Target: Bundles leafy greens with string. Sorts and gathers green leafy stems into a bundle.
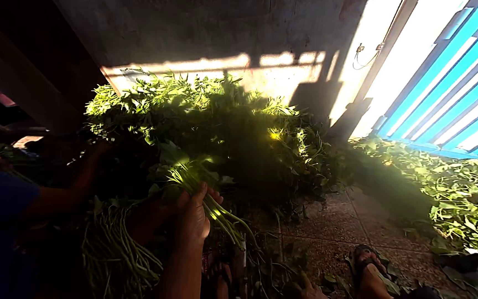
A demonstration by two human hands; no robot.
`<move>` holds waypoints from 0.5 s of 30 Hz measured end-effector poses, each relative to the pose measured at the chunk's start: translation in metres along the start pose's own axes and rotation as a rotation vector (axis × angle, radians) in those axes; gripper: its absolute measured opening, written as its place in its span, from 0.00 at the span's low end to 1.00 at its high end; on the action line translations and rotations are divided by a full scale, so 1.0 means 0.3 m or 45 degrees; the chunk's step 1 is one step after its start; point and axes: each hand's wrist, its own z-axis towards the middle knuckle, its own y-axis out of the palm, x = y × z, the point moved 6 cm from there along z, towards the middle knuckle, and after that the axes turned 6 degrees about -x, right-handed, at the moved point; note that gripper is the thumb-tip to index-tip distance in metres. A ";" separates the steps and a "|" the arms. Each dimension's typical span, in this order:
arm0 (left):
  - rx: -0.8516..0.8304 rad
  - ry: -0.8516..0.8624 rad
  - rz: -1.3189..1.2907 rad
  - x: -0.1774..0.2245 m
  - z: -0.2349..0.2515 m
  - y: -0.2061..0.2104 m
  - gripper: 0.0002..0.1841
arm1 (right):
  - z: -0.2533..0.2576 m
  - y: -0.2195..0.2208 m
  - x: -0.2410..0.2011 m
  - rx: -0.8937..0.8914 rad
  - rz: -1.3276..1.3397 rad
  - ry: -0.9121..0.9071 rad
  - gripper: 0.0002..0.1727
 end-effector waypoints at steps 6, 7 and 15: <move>-0.159 -0.136 -0.026 -0.036 -0.046 0.055 0.10 | -0.032 -0.349 -0.297 0.634 0.682 -0.958 0.27; -0.159 -0.134 -0.027 -0.037 -0.051 0.059 0.11 | -0.023 -0.378 -0.327 0.495 0.814 -1.043 0.23; 0.123 0.013 -0.187 0.039 0.023 -0.016 0.06 | 0.007 -0.323 -0.331 -0.208 1.401 -1.134 0.23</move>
